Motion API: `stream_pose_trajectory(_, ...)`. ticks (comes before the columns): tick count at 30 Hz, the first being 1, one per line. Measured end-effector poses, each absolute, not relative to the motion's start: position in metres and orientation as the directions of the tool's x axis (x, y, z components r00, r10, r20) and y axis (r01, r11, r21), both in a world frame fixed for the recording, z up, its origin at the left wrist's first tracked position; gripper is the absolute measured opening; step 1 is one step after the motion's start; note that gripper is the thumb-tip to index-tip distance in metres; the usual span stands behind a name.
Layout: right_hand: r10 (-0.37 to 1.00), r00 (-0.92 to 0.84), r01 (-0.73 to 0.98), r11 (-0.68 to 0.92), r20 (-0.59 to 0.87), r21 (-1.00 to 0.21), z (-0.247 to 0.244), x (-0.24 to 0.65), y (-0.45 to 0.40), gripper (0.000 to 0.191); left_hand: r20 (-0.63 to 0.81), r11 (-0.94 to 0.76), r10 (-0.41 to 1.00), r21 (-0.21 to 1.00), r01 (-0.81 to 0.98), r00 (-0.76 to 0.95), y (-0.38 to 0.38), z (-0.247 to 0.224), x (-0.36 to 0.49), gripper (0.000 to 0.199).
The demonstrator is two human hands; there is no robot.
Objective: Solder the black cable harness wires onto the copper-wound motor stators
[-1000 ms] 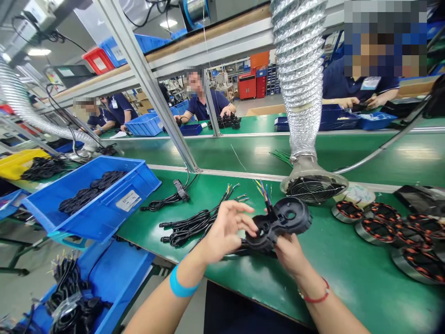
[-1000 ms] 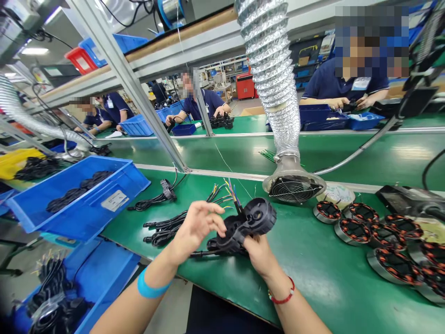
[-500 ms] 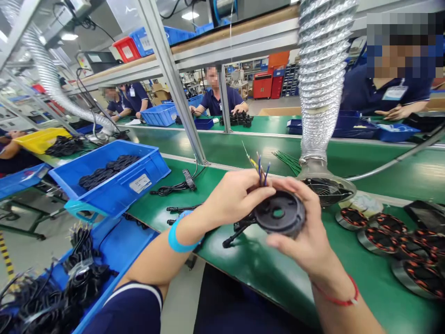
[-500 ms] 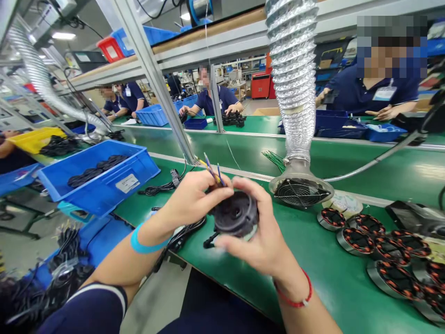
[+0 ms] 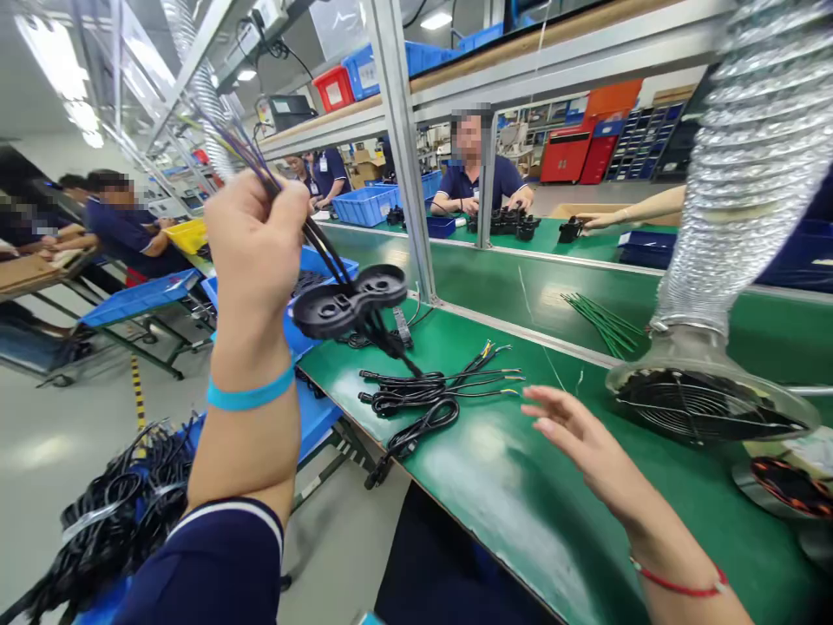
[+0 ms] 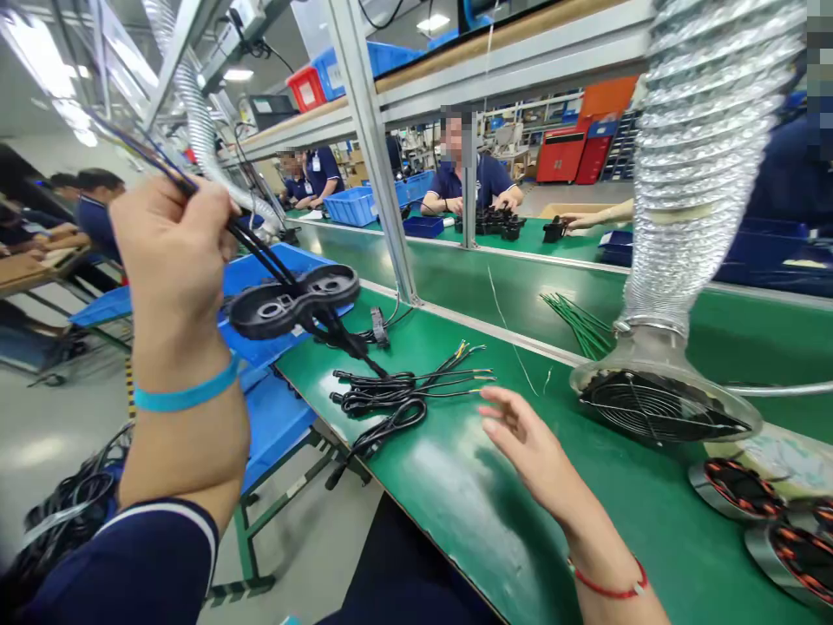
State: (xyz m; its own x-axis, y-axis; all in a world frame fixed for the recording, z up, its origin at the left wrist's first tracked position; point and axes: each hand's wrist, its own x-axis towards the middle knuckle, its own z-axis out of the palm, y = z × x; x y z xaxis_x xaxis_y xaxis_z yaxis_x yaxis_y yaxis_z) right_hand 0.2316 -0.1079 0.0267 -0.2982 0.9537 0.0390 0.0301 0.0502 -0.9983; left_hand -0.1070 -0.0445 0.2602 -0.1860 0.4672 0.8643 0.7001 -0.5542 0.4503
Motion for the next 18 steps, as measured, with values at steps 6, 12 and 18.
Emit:
stream_pose_trajectory(6,0.835,-0.525,0.292,-0.002,-0.162,-0.957,0.015,0.214,-0.111,0.043,0.62,0.092,0.77,0.127,0.988,-0.151,0.033,0.245,-0.118,0.022)
stream_pose_trajectory(12,0.875,-0.449,0.422,0.031,-0.179,-0.906,0.006,0.168,-0.091,0.044,0.162,0.118,0.977,0.145,0.982,-0.141,0.119,0.122,-0.108,0.03)
stream_pose_trajectory(18,0.944,-0.233,0.641,-0.033,-0.235,-0.767,-0.014,0.129,-0.06,0.06,0.121,-0.018,0.992,0.267,0.964,-0.015,0.144,0.078,-0.127,0.039)
